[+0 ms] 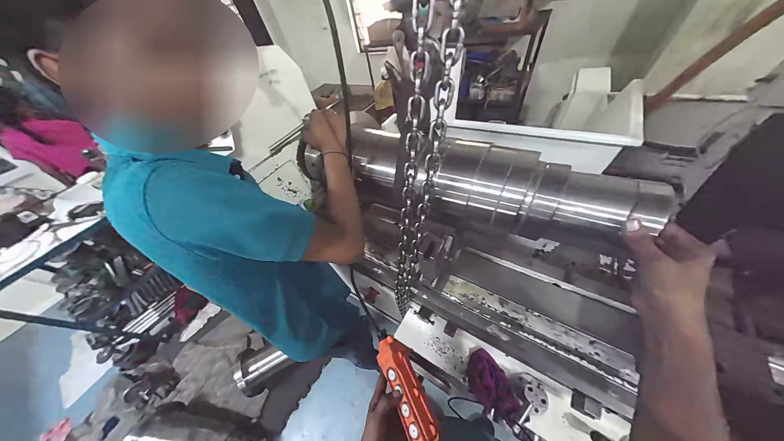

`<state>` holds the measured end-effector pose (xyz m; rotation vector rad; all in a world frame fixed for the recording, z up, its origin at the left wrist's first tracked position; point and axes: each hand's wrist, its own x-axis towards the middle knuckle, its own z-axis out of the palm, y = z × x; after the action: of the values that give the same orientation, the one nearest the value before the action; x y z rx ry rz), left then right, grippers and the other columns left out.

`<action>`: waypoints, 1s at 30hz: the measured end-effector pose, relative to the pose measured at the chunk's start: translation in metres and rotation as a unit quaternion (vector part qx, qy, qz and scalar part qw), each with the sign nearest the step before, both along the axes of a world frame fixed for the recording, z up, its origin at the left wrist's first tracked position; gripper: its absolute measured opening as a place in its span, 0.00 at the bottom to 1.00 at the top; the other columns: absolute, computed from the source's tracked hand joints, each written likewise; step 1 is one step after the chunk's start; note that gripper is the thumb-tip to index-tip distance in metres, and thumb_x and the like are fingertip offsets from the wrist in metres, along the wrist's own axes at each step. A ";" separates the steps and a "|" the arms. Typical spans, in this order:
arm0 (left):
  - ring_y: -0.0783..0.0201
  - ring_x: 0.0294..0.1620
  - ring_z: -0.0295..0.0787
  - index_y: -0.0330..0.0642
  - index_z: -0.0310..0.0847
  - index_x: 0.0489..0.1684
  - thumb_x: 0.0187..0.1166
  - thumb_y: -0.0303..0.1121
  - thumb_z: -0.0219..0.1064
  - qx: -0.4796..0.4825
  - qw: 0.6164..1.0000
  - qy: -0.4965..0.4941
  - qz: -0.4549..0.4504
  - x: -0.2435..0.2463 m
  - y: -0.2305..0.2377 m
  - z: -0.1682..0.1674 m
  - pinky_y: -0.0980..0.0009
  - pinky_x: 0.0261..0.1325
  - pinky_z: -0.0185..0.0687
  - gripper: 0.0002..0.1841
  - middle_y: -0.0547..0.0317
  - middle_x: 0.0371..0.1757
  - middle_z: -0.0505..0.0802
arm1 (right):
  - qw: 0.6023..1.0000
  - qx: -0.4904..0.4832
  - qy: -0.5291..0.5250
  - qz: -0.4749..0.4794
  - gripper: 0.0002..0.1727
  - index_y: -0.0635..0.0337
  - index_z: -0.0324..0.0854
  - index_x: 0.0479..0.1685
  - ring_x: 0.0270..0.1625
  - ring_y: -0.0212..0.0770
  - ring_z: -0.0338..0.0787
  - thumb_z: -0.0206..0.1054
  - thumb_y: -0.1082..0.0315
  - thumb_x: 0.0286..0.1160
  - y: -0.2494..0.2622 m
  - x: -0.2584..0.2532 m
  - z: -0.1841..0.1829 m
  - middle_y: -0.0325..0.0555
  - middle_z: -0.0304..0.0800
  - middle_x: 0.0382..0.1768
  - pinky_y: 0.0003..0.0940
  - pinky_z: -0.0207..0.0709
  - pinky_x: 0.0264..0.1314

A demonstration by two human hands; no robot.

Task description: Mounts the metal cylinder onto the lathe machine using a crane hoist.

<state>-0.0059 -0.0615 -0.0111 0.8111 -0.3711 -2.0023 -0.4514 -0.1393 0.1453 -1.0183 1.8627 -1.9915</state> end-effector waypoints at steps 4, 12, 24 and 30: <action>0.55 0.44 0.96 0.39 0.72 0.61 0.68 0.33 0.65 0.045 0.997 -0.062 0.014 -0.007 0.003 0.014 0.56 0.48 0.93 0.22 0.46 0.43 0.95 | 1.000 0.024 0.004 0.007 0.16 0.57 0.82 0.59 0.52 0.22 0.86 0.71 0.59 0.79 0.003 0.000 -0.001 0.30 0.87 0.48 0.27 0.82 0.61; 0.56 0.35 0.96 0.43 0.82 0.42 0.69 0.34 0.59 0.078 0.996 -0.030 0.044 -0.017 0.014 0.017 0.57 0.40 0.93 0.10 0.48 0.34 0.95 | 0.999 0.025 0.015 0.028 0.14 0.55 0.82 0.58 0.50 0.20 0.86 0.69 0.59 0.81 0.008 -0.004 -0.001 0.29 0.87 0.46 0.26 0.81 0.59; 0.36 0.58 0.92 0.39 0.64 0.77 0.73 0.40 0.71 0.034 0.998 -0.034 0.031 -0.034 0.026 0.005 0.44 0.53 0.91 0.33 0.30 0.64 0.89 | 0.984 -0.135 0.057 -0.103 0.27 0.71 0.67 0.74 0.57 0.34 0.87 0.68 0.66 0.82 0.030 0.009 -0.012 0.45 0.85 0.58 0.34 0.84 0.63; 0.50 0.46 0.94 0.45 0.54 0.81 0.86 0.38 0.54 0.049 0.995 -0.056 0.061 -0.065 0.035 0.021 0.56 0.47 0.93 0.26 0.41 0.55 0.91 | 0.974 -0.025 0.140 0.174 0.10 0.66 0.88 0.51 0.47 0.26 0.91 0.69 0.71 0.78 0.095 0.117 -0.046 0.37 0.93 0.47 0.27 0.88 0.54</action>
<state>-0.0710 -0.0262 0.0094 0.9869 -0.2813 -1.8785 -0.3348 -0.0440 0.0990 -1.5874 1.6175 -1.7687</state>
